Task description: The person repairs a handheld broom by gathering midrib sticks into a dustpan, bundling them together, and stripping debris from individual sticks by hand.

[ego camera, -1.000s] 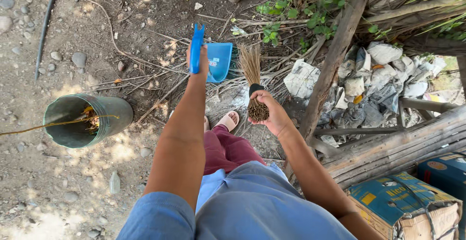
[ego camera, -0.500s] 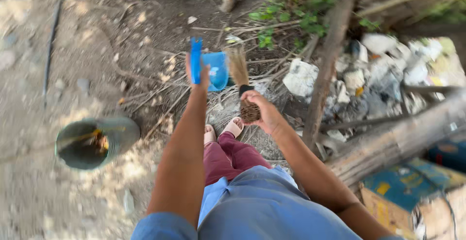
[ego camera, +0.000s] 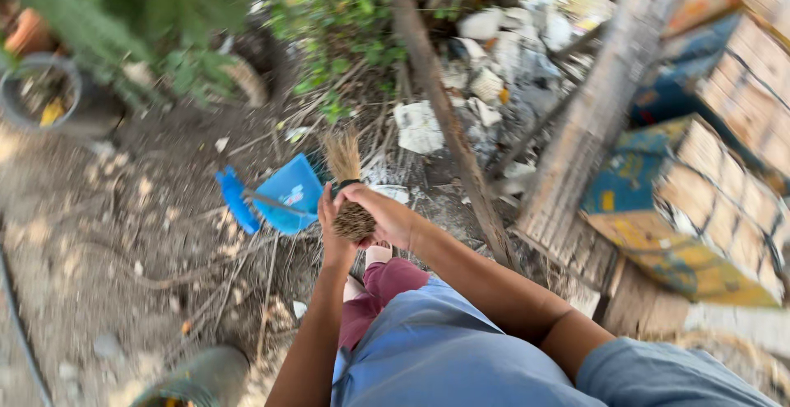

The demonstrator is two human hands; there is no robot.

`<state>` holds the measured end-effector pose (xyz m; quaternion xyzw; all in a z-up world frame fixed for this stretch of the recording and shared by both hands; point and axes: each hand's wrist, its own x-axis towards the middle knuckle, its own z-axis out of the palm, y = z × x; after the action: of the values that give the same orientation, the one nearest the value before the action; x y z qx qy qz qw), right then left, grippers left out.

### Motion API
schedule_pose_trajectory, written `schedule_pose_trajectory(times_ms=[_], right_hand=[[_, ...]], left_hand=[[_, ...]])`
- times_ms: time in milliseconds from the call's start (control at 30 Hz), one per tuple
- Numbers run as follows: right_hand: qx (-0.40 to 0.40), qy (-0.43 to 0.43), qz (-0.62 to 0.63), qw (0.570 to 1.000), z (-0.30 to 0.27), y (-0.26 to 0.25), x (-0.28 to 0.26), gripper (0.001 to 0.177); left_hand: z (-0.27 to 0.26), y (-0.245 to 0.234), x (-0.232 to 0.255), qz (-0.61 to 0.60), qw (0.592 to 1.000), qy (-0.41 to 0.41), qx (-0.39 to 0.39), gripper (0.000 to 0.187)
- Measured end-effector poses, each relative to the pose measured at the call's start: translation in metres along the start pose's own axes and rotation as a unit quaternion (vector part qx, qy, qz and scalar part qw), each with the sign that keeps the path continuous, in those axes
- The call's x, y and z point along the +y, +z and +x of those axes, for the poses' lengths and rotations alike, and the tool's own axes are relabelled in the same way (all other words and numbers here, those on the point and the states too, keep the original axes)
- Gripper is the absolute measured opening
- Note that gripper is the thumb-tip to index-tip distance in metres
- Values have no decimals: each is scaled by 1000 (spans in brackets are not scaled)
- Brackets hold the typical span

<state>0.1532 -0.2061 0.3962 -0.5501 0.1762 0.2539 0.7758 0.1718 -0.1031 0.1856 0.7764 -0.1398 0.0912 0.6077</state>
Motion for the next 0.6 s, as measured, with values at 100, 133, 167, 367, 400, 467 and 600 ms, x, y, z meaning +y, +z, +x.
schedule_pose_trajectory(times_ms=[100, 133, 167, 367, 400, 467, 600], right_hand=[[-46, -20, 8, 999, -34, 16, -24, 44], [-46, -37, -16, 998, -44, 19, -34, 46], [-46, -53, -41, 997, -54, 22, -43, 50], [48, -231, -145, 961, -108, -1, -74, 58], [50, -234, -141, 961, -111, -8, -73, 58], [188, -323, -268, 888, -114, -22, -70, 61], [242, -401, -329, 820, -111, -29, -76, 76]], left_hand=[[17, -7, 47, -66, 997, 33, 2, 63], [22, -8, 59, -321, 940, -114, -10, 61], [29, -9, 70, -324, 940, -107, -23, 61], [76, -33, 143, -7, 993, -2, -118, 64], [85, -34, 160, 17, 993, 52, -109, 63], [100, -41, 193, 42, 988, 109, -104, 61], [124, -44, 250, 0, 975, 149, -164, 69]])
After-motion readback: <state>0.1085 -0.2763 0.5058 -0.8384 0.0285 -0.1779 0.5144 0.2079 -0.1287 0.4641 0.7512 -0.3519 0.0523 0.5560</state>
